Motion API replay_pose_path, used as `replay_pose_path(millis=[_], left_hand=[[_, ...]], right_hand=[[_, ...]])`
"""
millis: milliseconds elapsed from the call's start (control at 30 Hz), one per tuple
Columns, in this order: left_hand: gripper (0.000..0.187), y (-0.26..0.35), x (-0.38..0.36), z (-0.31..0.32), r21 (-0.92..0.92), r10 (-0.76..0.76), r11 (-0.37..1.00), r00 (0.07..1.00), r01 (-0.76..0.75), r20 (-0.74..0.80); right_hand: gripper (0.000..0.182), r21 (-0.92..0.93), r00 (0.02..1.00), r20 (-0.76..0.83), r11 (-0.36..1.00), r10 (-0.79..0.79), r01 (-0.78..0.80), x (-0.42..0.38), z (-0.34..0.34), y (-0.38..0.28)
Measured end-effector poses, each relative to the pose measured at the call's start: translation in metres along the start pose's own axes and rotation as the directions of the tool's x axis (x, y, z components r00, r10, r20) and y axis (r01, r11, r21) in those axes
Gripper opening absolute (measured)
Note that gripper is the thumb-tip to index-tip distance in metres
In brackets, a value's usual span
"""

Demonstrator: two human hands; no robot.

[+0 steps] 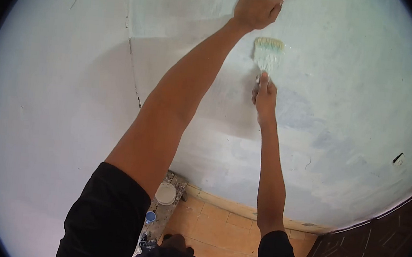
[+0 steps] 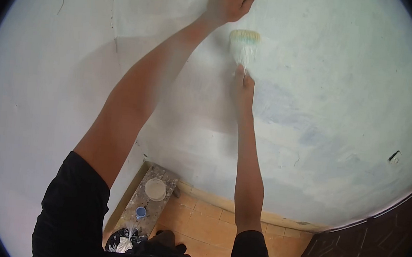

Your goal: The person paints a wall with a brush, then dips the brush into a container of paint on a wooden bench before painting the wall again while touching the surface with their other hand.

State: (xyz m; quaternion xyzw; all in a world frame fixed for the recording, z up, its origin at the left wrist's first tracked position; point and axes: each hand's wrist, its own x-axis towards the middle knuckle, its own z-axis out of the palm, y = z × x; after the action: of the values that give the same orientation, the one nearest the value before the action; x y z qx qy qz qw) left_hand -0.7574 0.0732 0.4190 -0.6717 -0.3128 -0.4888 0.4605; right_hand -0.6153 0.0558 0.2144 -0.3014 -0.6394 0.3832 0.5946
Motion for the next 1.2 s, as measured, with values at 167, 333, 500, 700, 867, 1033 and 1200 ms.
replay_pose_path(millis=[167,333,500,700,867,1033,1200], left_hand=[[0.043,-0.004,-0.002,-0.003,-0.067,-0.046,0.997,0.998,0.043,-0.049],[0.046,-0.012,-0.003,-0.009,-0.08,0.037,0.996,0.999,-0.039,-0.027],[0.047,-0.018,-0.01,-0.003,-0.048,0.037,0.998,0.999,-0.038,-0.02],[0.046,-0.024,-0.01,0.003,-0.075,0.03,0.997,0.999,-0.033,-0.04],[0.045,-0.017,-0.012,-0.003,-0.095,0.013,0.995,1.0,-0.015,-0.026],[0.044,-0.021,-0.011,-0.001,-0.127,0.014,0.992,0.995,-0.027,-0.1],[0.045,-0.018,-0.012,-0.001,-0.127,0.013,0.992,0.995,-0.026,-0.099]], right_hand=[[0.042,0.087,0.992,0.019,0.988,0.128,-0.129,-0.048,0.006,0.026],[0.044,0.055,1.0,-0.002,0.998,-0.014,0.014,-0.019,0.022,-0.007],[0.045,0.005,0.999,-0.004,0.999,0.038,-0.038,-0.018,0.032,0.034],[0.045,0.027,0.993,-0.046,0.993,0.113,-0.112,-0.068,0.022,0.023],[0.047,0.094,0.994,-0.004,0.99,0.111,-0.11,-0.013,0.012,-0.03],[0.045,-0.021,0.989,-0.116,0.995,0.09,-0.093,-0.049,0.008,0.046],[0.045,-0.008,0.989,-0.143,1.0,0.026,-0.028,-0.046,0.002,-0.023]])
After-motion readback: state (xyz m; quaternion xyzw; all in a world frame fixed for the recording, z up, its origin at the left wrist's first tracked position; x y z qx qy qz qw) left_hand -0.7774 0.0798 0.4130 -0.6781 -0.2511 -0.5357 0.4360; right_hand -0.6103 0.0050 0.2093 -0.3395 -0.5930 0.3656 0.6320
